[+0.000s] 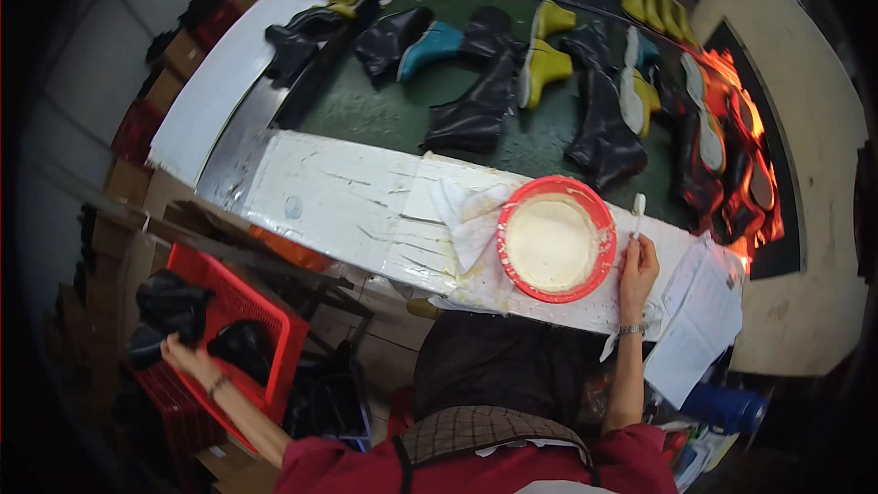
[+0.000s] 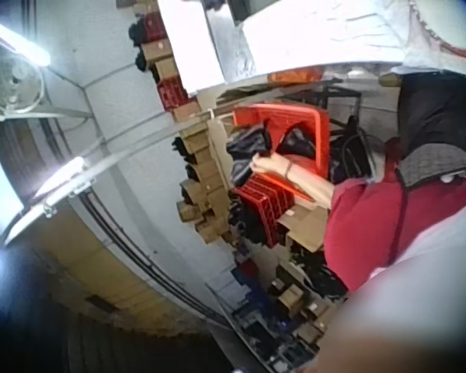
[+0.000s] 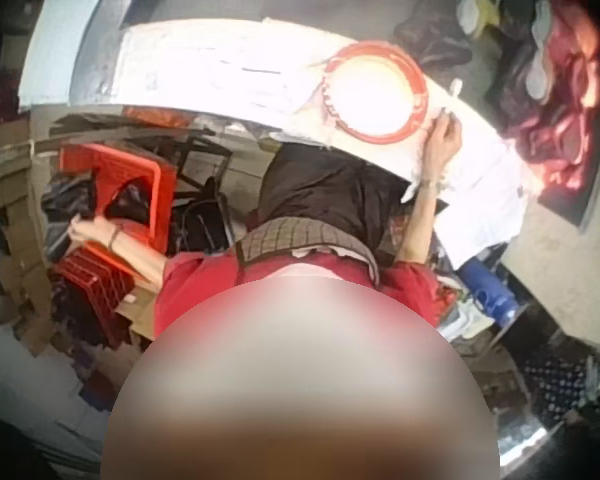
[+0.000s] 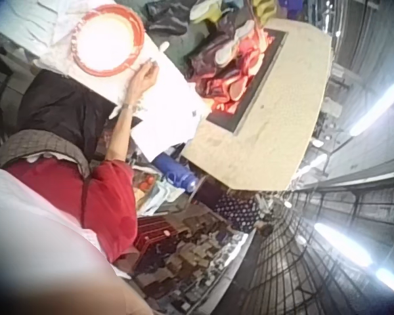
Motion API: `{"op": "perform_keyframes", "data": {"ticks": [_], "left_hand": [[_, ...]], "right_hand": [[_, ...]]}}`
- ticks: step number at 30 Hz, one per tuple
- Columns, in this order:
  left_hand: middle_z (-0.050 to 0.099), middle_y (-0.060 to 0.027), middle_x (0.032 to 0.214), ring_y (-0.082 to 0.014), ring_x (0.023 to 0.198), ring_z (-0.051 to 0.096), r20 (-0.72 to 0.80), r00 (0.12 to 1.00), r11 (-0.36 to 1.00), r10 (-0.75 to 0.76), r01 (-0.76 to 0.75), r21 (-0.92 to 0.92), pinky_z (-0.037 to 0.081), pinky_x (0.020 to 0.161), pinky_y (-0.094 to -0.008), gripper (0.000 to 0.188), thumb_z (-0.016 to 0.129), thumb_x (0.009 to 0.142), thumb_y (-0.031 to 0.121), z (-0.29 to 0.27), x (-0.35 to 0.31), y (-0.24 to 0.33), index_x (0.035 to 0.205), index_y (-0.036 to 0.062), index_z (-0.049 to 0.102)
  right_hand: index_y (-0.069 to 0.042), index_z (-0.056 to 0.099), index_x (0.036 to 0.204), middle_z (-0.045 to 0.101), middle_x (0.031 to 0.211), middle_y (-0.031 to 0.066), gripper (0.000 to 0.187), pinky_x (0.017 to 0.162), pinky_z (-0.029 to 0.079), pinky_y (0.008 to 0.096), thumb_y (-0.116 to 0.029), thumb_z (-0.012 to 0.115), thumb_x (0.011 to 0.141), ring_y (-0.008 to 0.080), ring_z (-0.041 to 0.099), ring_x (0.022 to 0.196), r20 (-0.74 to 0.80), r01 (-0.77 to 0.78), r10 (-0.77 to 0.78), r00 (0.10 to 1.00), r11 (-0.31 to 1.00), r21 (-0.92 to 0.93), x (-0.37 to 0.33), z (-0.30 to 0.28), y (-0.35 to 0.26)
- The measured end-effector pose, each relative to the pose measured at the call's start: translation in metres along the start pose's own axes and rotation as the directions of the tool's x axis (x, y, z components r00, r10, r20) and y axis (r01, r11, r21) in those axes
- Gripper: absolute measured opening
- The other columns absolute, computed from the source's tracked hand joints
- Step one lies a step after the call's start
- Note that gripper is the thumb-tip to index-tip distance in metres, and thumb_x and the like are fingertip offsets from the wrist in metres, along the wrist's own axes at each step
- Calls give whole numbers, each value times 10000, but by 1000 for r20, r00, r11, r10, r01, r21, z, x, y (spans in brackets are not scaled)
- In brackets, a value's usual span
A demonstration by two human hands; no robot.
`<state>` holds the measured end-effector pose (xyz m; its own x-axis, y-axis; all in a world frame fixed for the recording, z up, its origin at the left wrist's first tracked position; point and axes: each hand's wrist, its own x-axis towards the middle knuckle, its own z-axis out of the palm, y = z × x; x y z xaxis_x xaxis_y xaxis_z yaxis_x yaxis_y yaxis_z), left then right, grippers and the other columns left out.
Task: Apply white adhesive to the edges and soles of black shoe components using a small brush.
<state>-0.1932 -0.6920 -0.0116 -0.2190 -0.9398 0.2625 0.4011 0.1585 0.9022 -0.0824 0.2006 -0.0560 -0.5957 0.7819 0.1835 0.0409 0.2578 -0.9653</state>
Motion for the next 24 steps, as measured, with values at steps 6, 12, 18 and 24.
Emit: {"op": "perform_keyframes", "data": {"ticks": [6,12,18,24], "left_hand": [[483,42,1241,-59,1031,507,727,668,987,-157,114,109,416,899,-208,518,561,927,-20,61,-73,110,1433,59,485],[398,5,982,-119,924,406,974,-161,981,-162,-133,141,325,873,-213,310,521,750,-48,228,-215,85,1035,73,493],[617,-112,1213,-152,910,569,913,-373,876,-164,-480,-38,447,786,-275,425,506,866,-50,319,-338,26,1273,55,574],[525,-284,1410,-407,1294,549,995,-65,766,-76,-643,17,455,1044,-432,804,637,958,505,324,-403,19,1590,156,283]], "right_hand": [[-1,653,1146,618,819,-19,202,615,423,195,-156,594,1029,40,527,716,-5,-45,45,999,999,-10,0,-1,-3],[3,656,1133,628,793,-18,221,558,419,202,-183,628,1017,34,519,644,-28,-45,46,999,998,45,-1,0,-5],[8,657,1122,636,772,-9,237,561,435,209,-200,643,1009,36,547,657,-13,-80,82,997,993,92,-2,-2,-9],[13,675,1075,634,732,5,236,579,453,219,-210,632,1010,58,573,656,32,-94,92,995,994,63,20,-4,-16]]}}
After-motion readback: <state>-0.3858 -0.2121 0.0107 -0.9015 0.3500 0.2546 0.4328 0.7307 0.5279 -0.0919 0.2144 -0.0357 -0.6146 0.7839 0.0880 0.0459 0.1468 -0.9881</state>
